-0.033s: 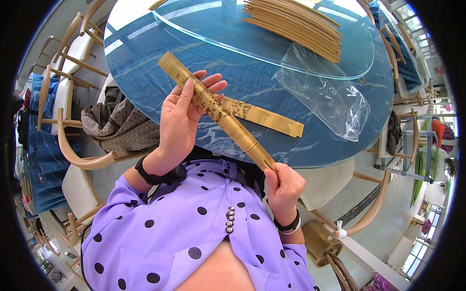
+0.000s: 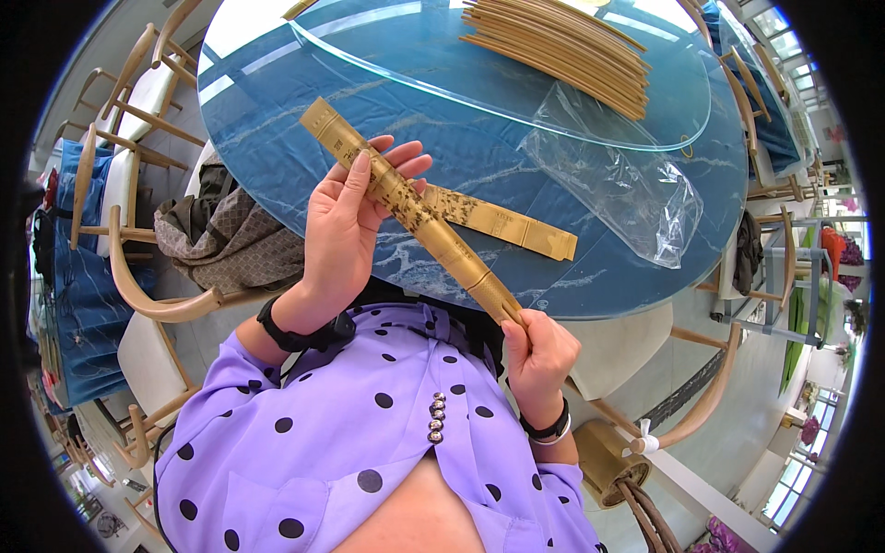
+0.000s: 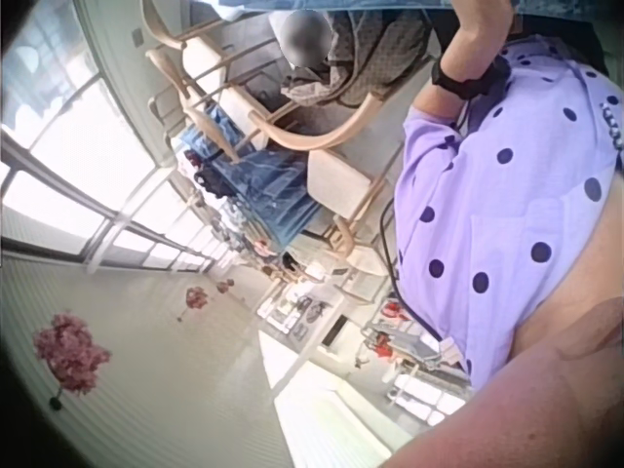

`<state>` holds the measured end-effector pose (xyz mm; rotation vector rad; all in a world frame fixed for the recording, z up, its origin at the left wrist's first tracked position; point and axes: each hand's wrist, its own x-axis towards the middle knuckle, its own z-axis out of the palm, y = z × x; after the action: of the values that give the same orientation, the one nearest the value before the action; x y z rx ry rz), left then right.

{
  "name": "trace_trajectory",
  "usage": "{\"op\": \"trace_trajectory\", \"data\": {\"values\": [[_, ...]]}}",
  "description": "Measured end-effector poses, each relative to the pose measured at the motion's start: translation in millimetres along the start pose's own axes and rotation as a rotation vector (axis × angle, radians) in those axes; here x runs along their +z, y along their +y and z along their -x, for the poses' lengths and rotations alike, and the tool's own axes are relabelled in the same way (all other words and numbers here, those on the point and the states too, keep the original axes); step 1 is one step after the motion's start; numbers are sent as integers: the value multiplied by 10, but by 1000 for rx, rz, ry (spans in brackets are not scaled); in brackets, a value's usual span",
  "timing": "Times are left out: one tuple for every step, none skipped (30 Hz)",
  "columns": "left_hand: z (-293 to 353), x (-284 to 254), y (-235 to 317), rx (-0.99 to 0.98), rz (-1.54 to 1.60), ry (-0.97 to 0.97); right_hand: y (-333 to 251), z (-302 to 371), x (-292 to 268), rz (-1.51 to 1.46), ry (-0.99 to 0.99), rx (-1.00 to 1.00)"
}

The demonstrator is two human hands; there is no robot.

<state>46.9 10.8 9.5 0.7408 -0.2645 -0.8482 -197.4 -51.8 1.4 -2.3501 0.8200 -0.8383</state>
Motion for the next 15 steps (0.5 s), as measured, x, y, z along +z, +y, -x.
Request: {"op": "trace_trajectory", "data": {"values": [[13,4,-9,2,-21,-2,4,6,0,4,0,-2],[26,7,-20,3,-43,-5,11,13,2,8,0,-3],[39,10,-38,-1,-45,-6,16,15,2,13,1,-5],[53,10,-59,-6,-46,-7,15,13,2,11,5,-7],[61,9,-70,-11,-48,-8,13,8,4,9,9,-9],[60,10,-72,-14,-48,-7,11,0,4,8,14,-11],[59,8,-70,-17,-48,-7,-3,-9,14,-11,24,17],[56,5,-65,-20,-48,-7,-25,-19,32,-29,34,45],[41,-1,-44,10,-53,-5,-37,-28,39,-47,44,72],[14,-11,-7,41,-58,-2,-20,-23,24,-24,24,65],[-11,-22,28,72,-63,0,13,-4,-2,-1,5,58],[-32,-35,64,100,-45,31,43,5,-12,18,-15,48],[-41,-33,71,96,-50,24,64,20,-9,61,-11,34],[-44,-32,78,93,-54,17,85,38,-2,104,-7,20],[-37,-29,80,87,-59,10,95,50,-1,146,-4,7]]}}
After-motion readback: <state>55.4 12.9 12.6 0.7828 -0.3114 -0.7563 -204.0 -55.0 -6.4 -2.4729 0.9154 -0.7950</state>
